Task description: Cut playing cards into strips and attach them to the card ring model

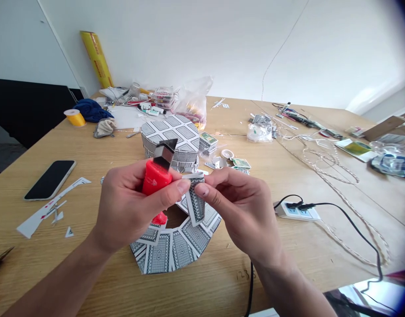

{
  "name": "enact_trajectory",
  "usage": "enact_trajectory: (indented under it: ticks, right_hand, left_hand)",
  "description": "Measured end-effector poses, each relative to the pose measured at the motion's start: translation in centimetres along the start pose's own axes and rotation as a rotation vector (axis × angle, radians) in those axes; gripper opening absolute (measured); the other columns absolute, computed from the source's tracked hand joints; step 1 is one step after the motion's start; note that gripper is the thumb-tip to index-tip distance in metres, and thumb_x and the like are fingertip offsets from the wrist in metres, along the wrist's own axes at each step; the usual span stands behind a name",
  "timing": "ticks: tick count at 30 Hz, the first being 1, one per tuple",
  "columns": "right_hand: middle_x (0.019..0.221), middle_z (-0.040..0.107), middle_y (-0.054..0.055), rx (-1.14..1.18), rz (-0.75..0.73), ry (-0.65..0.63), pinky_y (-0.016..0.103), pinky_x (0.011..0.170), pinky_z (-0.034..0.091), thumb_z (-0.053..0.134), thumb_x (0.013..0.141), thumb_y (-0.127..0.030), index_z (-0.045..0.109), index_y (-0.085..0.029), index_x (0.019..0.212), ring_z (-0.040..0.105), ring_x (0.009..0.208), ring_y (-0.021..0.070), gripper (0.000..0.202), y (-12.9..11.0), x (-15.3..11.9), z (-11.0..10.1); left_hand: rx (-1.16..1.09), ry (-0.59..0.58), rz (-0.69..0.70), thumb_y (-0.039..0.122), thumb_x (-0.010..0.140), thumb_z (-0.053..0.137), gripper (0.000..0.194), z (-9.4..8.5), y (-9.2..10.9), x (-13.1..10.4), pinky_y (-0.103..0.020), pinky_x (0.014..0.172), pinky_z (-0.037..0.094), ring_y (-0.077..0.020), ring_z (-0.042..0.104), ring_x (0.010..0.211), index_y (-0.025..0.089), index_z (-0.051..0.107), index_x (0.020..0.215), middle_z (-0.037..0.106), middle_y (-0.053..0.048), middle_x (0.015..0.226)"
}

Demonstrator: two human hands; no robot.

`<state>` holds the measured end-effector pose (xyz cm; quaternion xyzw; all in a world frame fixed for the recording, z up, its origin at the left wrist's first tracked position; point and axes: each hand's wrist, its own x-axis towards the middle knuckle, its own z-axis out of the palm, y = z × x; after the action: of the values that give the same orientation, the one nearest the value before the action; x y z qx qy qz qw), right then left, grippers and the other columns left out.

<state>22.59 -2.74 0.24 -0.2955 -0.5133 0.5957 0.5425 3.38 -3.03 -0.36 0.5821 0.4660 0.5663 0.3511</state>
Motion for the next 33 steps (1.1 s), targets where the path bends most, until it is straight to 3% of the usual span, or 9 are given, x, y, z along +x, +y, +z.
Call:
enact_trajectory:
  ticks: [4, 10, 16, 26, 33]
  right_hand:
    - [0.079, 0.081, -0.004, 0.006, 0.010, 0.025, 0.010, 0.062, 0.057, 0.093, 0.082, -0.007, 0.085, -0.023, 0.086, 0.070, 0.067, 0.0043, 0.018, 0.1, 0.2, 0.1]
    - [0.086, 0.082, -0.003, -0.006, 0.118, -0.099, 0.011, 0.069, 0.060, 0.093, 0.082, -0.009, 0.087, -0.023, 0.096, 0.073, 0.073, 0.0055, 0.021, -1.0, 0.4, -0.1]
    - [0.080, 0.078, -0.002, -0.032, 0.190, -0.085, 0.010, 0.060, 0.059, 0.092, 0.084, -0.012, 0.084, -0.019, 0.089, 0.071, 0.067, 0.0061, 0.011, -1.4, 0.0, 0.3]
    - [0.073, 0.071, -0.004, -0.139, 0.110, -0.090, 0.011, 0.059, 0.058, 0.090, 0.087, -0.013, 0.076, -0.016, 0.084, 0.069, 0.064, 0.0061, 0.014, -0.4, -0.3, 0.0]
    - [0.078, 0.077, 0.000, -0.062, 0.195, -0.122, 0.018, 0.059, 0.062, 0.090, 0.090, -0.029, 0.081, -0.018, 0.087, 0.072, 0.068, 0.0105, 0.014, -0.5, 0.6, 0.2]
  left_hand:
    - [0.000, 0.017, 0.017, 0.033, 0.085, 0.090, 0.010, 0.1, 0.0, 0.0, -0.022, 0.050, 0.054, -0.0120, 0.064, 0.056, 0.027, 0.083, 0.080, 0.074, 0.002, 0.069]
    - [-0.076, 0.035, 0.005, 0.033, 0.087, 0.089, 0.014, -0.4, -0.2, 0.6, -0.023, 0.046, 0.053, -0.0124, 0.064, 0.054, 0.025, 0.082, 0.079, 0.071, 0.002, 0.066]
    - [-0.151, 0.028, 0.036, 0.034, 0.089, 0.090, 0.012, -0.7, -0.4, 1.1, -0.021, 0.045, 0.053, -0.0113, 0.063, 0.052, 0.026, 0.083, 0.083, 0.071, 0.001, 0.066]
    - [-0.097, 0.057, 0.032, 0.034, 0.088, 0.090, 0.013, -0.6, -0.7, 1.0, -0.022, 0.042, 0.051, -0.0110, 0.062, 0.051, 0.024, 0.082, 0.084, 0.070, 0.003, 0.065]
    - [-0.087, 0.145, -0.010, 0.034, 0.085, 0.092, 0.014, -0.3, 0.2, 0.9, -0.022, 0.045, 0.052, -0.0110, 0.063, 0.052, 0.025, 0.083, 0.079, 0.070, 0.003, 0.064]
